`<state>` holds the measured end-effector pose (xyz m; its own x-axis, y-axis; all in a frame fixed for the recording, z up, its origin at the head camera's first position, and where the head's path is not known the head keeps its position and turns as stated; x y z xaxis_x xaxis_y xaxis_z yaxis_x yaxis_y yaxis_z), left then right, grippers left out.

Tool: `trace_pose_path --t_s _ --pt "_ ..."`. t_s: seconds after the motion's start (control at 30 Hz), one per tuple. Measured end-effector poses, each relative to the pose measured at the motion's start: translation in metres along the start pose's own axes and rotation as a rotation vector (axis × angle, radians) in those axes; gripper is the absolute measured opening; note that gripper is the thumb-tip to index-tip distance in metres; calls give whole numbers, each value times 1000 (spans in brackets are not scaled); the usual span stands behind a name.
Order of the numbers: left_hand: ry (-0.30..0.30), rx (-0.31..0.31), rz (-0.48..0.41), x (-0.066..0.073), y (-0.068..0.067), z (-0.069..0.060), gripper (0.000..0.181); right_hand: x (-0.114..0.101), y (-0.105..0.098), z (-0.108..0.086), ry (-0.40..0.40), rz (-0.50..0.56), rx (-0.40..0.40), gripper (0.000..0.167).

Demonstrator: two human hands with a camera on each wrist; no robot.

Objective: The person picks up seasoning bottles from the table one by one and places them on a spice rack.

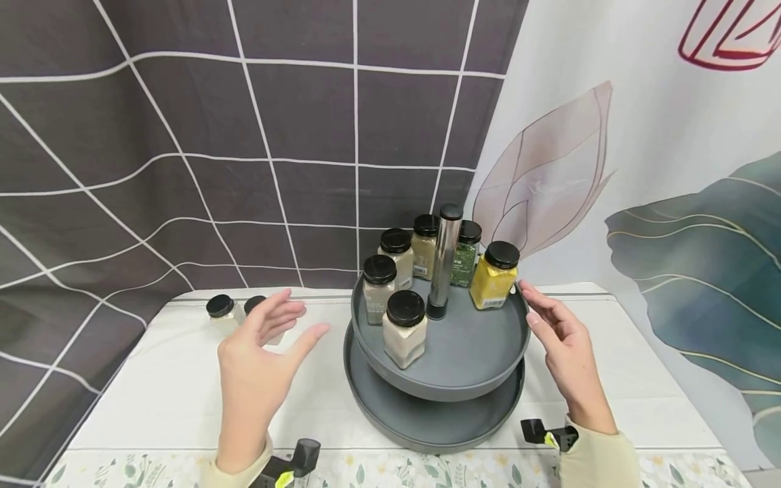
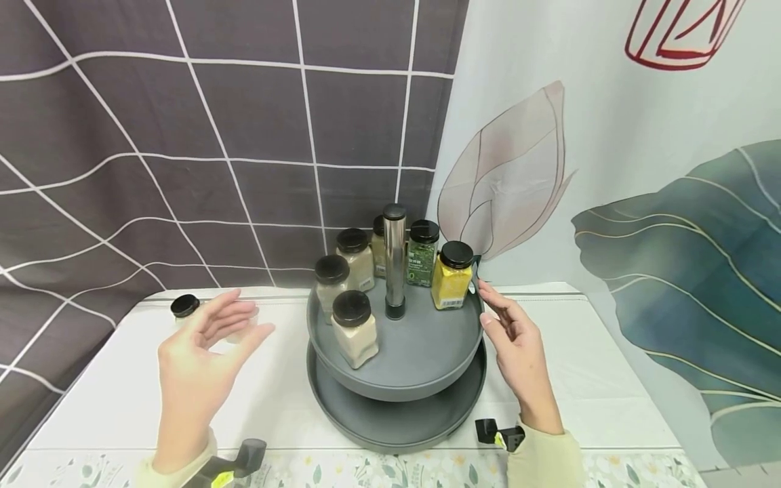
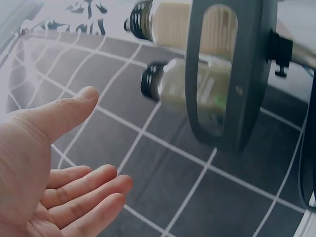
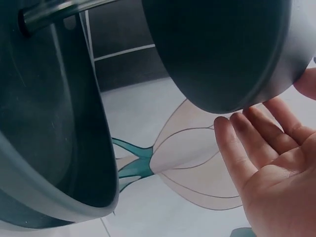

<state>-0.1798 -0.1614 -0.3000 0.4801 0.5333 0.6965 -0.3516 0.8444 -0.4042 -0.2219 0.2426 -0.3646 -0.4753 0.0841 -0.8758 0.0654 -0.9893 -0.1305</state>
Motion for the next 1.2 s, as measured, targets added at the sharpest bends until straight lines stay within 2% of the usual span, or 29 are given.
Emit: trace_pose_path --t_s 0.13,0.23,0.43,0.87,1.2 --pt "-63 11 12 -15 -6 0 60 -3 4 2 -63 60 -38 41" --pt "-111 10 23 -25 -10 -1 58 -6 6 3 -97 62 -59 45" --pt "-199 18 58 -46 -17 -3 57 -5 7 2 -85 58 -84 51" --pt "-300 93 163 -89 -44 -5 62 -3 10 1 -119 77 -150 54" --pt "-370 83 195 -110 -51 -8 73 -1 11 -2 -113 83 -189 57"
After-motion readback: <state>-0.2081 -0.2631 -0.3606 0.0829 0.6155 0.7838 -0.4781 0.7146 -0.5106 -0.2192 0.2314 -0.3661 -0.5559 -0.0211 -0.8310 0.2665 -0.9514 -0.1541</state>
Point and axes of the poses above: each hand's wrist, its own z-axis towards the middle knuckle, its own y-axis out of the palm, x = y × z, the point moved 8 cm from there along z, towards the middle knuckle, and after that the axes turned 11 degrees about -x, right-handed, at the moved point
